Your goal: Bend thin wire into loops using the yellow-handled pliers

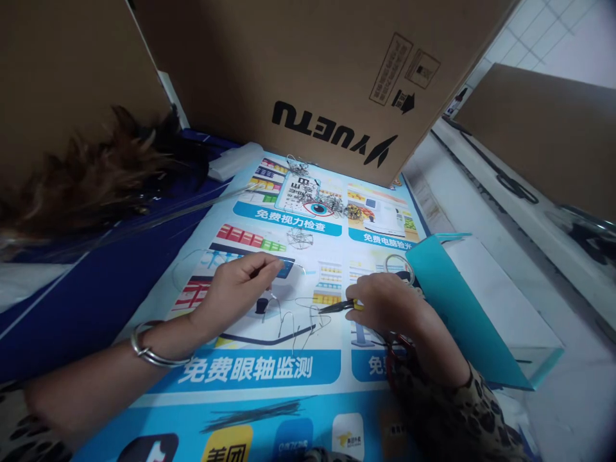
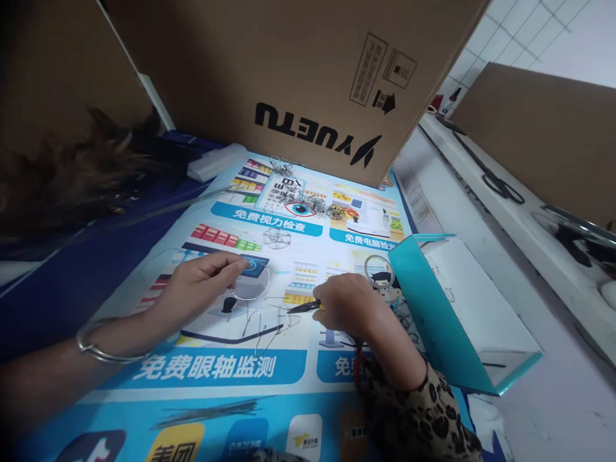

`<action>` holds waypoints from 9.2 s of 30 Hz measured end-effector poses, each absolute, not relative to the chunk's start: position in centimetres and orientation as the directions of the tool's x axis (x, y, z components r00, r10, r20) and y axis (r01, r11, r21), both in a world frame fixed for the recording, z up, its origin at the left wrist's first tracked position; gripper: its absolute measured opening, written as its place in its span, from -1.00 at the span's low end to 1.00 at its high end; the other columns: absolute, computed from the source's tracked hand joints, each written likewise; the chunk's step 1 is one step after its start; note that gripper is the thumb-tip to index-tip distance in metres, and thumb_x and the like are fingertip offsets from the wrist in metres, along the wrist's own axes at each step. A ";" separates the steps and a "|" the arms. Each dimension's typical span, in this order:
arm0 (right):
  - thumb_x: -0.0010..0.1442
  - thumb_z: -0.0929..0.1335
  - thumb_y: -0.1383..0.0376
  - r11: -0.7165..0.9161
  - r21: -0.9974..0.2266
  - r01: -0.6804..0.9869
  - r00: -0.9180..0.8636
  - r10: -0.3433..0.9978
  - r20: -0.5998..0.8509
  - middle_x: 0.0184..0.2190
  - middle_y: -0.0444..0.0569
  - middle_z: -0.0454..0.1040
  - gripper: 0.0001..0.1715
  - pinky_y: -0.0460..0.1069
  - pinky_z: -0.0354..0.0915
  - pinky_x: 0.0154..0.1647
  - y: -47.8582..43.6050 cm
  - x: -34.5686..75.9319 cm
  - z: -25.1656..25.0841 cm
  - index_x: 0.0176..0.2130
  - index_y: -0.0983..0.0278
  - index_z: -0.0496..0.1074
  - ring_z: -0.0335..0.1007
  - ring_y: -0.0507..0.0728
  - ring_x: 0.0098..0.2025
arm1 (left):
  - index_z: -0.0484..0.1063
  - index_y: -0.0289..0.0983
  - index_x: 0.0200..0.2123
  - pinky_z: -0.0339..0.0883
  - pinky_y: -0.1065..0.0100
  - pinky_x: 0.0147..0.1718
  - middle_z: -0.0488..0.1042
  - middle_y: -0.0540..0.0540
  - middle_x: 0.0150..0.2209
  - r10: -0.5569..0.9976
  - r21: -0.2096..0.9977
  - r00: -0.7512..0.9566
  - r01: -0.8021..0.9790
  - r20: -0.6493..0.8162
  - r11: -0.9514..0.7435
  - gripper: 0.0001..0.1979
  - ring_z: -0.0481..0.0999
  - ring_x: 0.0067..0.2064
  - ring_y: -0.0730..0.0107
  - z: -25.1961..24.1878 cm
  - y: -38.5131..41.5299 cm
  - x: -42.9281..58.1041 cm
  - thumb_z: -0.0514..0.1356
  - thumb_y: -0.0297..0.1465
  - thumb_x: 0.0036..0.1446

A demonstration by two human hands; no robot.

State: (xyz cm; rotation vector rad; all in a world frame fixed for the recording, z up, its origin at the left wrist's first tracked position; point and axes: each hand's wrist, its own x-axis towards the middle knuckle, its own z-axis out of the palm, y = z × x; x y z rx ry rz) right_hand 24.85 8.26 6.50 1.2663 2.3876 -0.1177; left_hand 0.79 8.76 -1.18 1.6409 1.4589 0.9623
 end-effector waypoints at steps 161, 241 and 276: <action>0.11 0.31 0.08 0.136 -0.883 0.450 -0.492 0.863 -0.118 -0.56 -0.23 0.13 -0.69 -0.15 -0.02 -0.52 8.9 22.1 1.2 -0.42 0.28 0.27 0.01 -0.05 -0.50 | 0.42 -0.28 -0.45 0.11 0.42 -0.38 0.38 -0.03 -0.49 0.827 0.890 0.560 -0.351 -0.050 0.292 -0.84 0.30 -0.40 0.44 -1.2 8.1 1.2 0.15 -0.32 0.12; 0.12 0.32 0.16 0.384 -0.735 0.559 -0.420 0.895 0.148 -0.44 -0.11 0.30 -0.79 -0.09 0.13 -0.38 8.6 21.9 0.1 -0.34 0.27 0.36 0.20 0.02 -0.39 | 0.34 -0.28 -0.40 -0.12 0.52 -0.68 0.30 0.08 -0.62 0.884 0.907 0.447 -0.300 -0.140 0.295 -0.82 0.07 -0.67 0.64 -1.5 7.8 1.0 0.14 -0.28 0.11; 0.16 0.28 0.23 0.574 -0.358 0.736 -0.460 0.813 0.358 -0.36 0.01 0.35 -0.82 -0.01 0.23 -0.27 7.5 21.7 -0.7 -0.26 0.28 0.38 0.26 0.12 -0.26 | 0.27 -0.28 -0.40 -0.10 0.46 -0.59 0.24 0.13 -0.65 0.900 0.885 0.417 -0.364 -0.125 0.292 -0.83 0.05 -0.65 0.66 -1.5 7.5 1.4 0.07 -0.32 0.19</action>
